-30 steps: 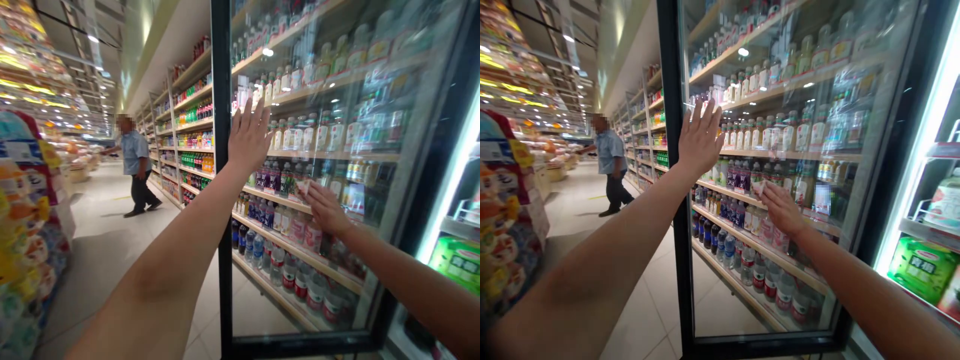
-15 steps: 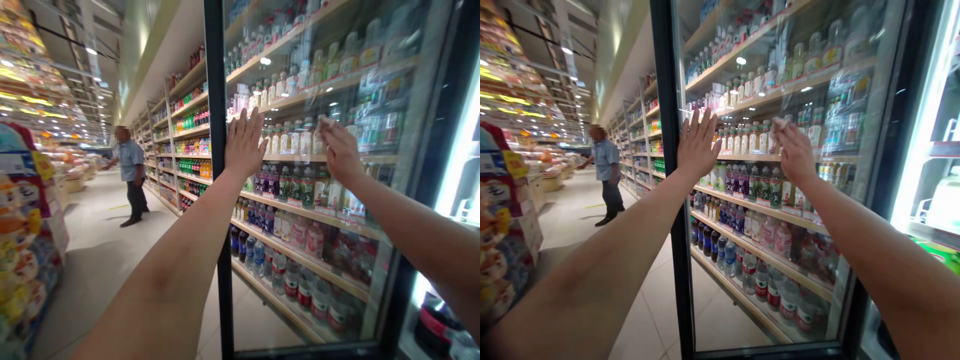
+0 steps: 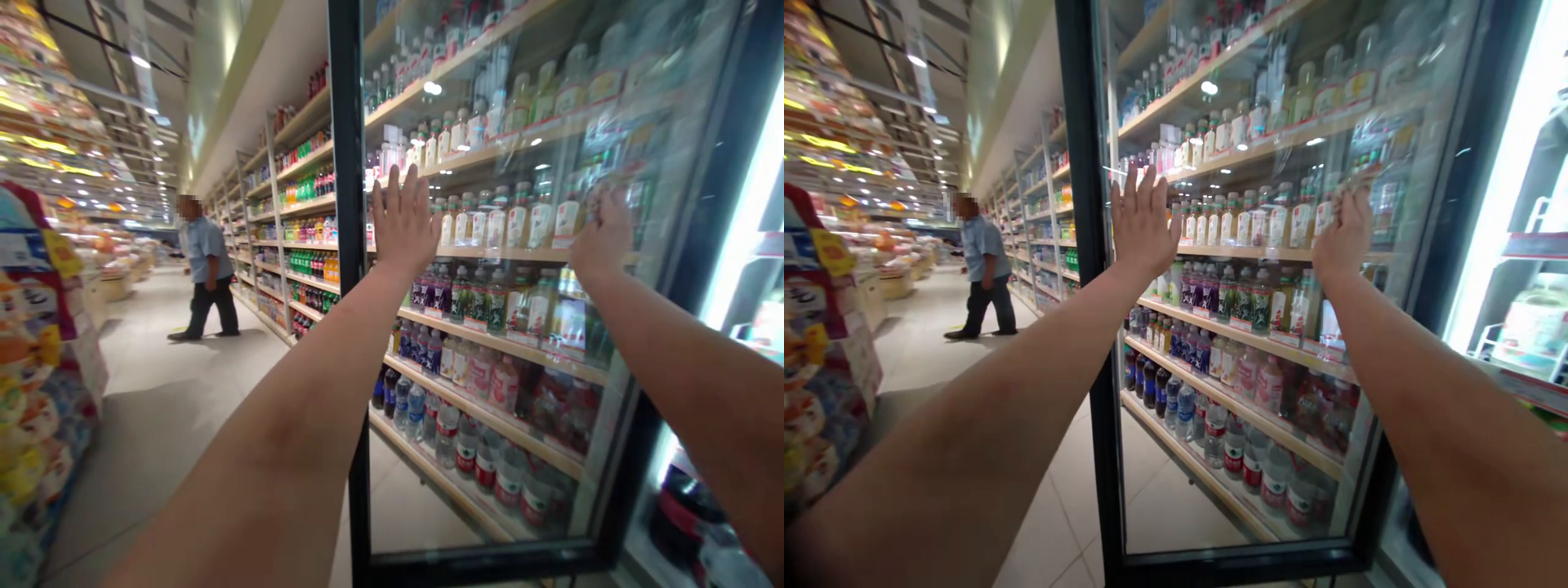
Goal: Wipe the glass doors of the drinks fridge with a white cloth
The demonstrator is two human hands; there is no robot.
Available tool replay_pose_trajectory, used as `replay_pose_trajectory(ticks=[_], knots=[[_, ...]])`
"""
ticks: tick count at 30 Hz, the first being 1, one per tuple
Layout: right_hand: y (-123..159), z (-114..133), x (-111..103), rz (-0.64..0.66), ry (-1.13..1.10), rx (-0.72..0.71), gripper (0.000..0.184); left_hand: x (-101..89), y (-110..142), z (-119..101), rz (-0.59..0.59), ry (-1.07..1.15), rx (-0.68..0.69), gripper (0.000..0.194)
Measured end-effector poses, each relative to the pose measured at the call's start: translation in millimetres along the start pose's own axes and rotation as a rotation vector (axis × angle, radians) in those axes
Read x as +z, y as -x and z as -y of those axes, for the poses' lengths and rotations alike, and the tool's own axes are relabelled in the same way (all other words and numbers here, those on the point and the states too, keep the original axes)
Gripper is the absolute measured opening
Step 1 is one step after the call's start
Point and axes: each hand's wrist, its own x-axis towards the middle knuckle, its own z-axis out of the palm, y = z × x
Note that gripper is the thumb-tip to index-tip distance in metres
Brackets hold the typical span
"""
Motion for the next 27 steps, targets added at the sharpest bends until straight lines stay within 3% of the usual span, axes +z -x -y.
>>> replay_pose_trajectory(ticks=[2,3,7,9,13,15,21,23,27], knots=[[5.0,0.5,3.7,-0.110,0.041,0.180,0.060,3.0,1.3,-5.1,-0.037,0.019,-0.018,0.062],[12.4,8.9,5.8,-0.113,0.049,0.166,0.060,3.7,2.0,-6.3,-0.046,0.027,-0.014,0.062],[42.5,51.5,8.7,0.126,-0.015,-0.245,0.063,3.3,2.8,-5.3,-0.013,0.027,0.026,0.064],[39.7,53.5,8.7,0.156,-0.033,-0.289,0.061,2.9,1.9,-3.7,0.019,0.022,0.036,0.063],[10.1,35.4,18.2,-0.124,0.024,0.047,0.059,2.8,1.4,-2.8,0.022,0.039,0.044,0.063],[4.1,41.0,25.5,-0.157,0.050,0.105,0.060,2.4,2.0,-3.2,0.016,0.058,0.048,0.062],[9.7,94.0,35.5,0.226,0.016,-0.357,0.058,6.5,1.0,-1.1,0.055,0.065,0.033,0.068],[-4.2,94.8,41.7,0.198,0.000,-0.273,0.056,9.2,-0.2,0.6,0.055,0.067,0.037,0.075],[-29.6,90.8,60.6,0.002,-0.022,0.067,0.058,7.1,-0.9,0.0,0.075,0.090,0.045,0.078]])
